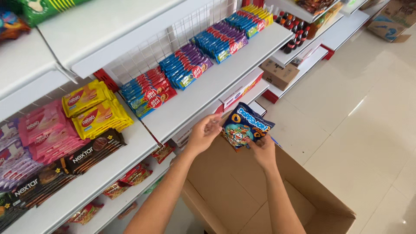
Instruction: The person takes snack bags from a store shelf, turns them over to check the back, and places them into a large cardboard box.
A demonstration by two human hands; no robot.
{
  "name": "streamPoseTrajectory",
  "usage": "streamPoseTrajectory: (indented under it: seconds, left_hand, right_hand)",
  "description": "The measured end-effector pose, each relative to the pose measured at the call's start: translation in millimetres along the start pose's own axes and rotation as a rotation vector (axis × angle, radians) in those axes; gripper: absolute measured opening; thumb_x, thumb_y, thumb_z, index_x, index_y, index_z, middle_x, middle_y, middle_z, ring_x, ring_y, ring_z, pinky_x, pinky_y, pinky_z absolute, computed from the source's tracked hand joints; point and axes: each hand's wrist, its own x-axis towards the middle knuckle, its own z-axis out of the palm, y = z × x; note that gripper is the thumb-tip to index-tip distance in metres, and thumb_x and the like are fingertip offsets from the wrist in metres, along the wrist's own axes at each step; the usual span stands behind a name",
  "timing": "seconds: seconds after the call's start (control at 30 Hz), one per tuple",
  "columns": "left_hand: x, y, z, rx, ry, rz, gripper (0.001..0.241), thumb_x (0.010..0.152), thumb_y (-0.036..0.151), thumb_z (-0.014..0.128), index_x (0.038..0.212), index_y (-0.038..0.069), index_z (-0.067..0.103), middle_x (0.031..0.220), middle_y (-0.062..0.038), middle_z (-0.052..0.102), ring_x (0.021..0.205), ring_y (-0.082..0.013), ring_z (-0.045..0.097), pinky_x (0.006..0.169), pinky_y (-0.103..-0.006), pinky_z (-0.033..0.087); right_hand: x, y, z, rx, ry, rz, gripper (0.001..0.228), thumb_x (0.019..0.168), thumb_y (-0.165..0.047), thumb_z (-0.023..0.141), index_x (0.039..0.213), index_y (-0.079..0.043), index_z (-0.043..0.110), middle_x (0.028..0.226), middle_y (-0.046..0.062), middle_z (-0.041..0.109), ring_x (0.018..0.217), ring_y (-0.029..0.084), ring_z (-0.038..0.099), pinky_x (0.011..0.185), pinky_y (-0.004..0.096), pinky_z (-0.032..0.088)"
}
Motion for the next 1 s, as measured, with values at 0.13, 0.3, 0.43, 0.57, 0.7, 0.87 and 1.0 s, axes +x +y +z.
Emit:
streamPoseTrajectory:
  seconds: [0.13, 0.3, 0.43, 0.57, 0.7, 0.87, 1.0]
  left_hand:
    - [-11, -54, -3, 0.049, -0.053, -0.081, 0.029, 0.091, 0.018, 0.075, 0.12, 0.019, 0.077, 0.097, -0.005, 0.078, 0.081, -0.0135, 0.069, 0.069, -0.0279, 0.056]
    - [-27, -84, -6, 0.127, -0.06, -0.232, 0.023, 0.093, 0.016, 0.07, 0.114, 0.019, 0.078, 0.09, -0.004, 0.075, 0.072, -0.0122, 0.062, 0.062, -0.0263, 0.052]
    - [-39, -132, -3, 0.133, -0.115, -0.273, 0.022, 0.099, 0.016, 0.065, 0.118, 0.012, 0.075, 0.091, -0.009, 0.073, 0.074, -0.0158, 0.06, 0.065, -0.0296, 0.05]
    - [-54, -171, 5, 0.14, -0.041, -0.314, 0.022, 0.092, 0.018, 0.072, 0.112, 0.019, 0.08, 0.086, -0.004, 0.076, 0.07, -0.0122, 0.063, 0.061, -0.0242, 0.051]
    - [-55, -154, 2, 0.101, -0.116, -0.559, 0.023, 0.096, 0.02, 0.065, 0.116, 0.017, 0.077, 0.092, 0.004, 0.071, 0.079, -0.008, 0.06, 0.078, -0.0243, 0.05]
    - [-61, -167, -4, 0.125, -0.114, -0.56, 0.024, 0.095, 0.022, 0.065, 0.115, 0.017, 0.077, 0.094, 0.003, 0.071, 0.079, -0.008, 0.062, 0.076, -0.0239, 0.052]
    - [-61, -156, -8, 0.116, -0.096, -0.632, 0.026, 0.095, 0.023, 0.064, 0.117, 0.017, 0.077, 0.095, 0.004, 0.068, 0.078, -0.0069, 0.059, 0.077, -0.0234, 0.051]
  right_hand:
    - [5, 67, 9, 0.0, 0.057, 0.105, 0.043, 0.082, -0.006, 0.084, 0.119, -0.001, 0.062, 0.102, 0.013, 0.071, 0.087, 0.021, 0.069, 0.075, 0.035, 0.061]
    - [31, 176, 18, -0.267, 0.118, 0.302, 0.043, 0.08, -0.021, 0.087, 0.116, -0.015, 0.065, 0.098, 0.009, 0.078, 0.09, 0.024, 0.077, 0.079, 0.044, 0.062]
    - [54, 282, 45, -0.117, 0.086, 0.375, 0.045, 0.086, -0.007, 0.079, 0.126, -0.002, 0.059, 0.104, 0.02, 0.073, 0.082, 0.03, 0.076, 0.07, 0.042, 0.061]
    - [69, 331, 71, -0.185, 0.122, 0.241, 0.04, 0.081, -0.01, 0.083, 0.114, 0.001, 0.064, 0.095, 0.019, 0.073, 0.082, 0.03, 0.074, 0.067, 0.041, 0.06]
    - [92, 386, 89, -0.3, 0.211, 0.081, 0.041, 0.077, -0.022, 0.082, 0.11, -0.004, 0.066, 0.102, 0.016, 0.07, 0.09, 0.034, 0.07, 0.077, 0.047, 0.054]
    - [99, 383, 108, -0.36, 0.188, 0.082, 0.051, 0.082, -0.022, 0.079, 0.124, -0.003, 0.059, 0.116, 0.019, 0.062, 0.111, 0.037, 0.058, 0.094, 0.049, 0.048]
    - [99, 386, 112, -0.277, 0.272, -0.064, 0.044, 0.076, -0.017, 0.08, 0.115, -0.006, 0.064, 0.104, 0.012, 0.073, 0.098, 0.031, 0.07, 0.085, 0.044, 0.055]
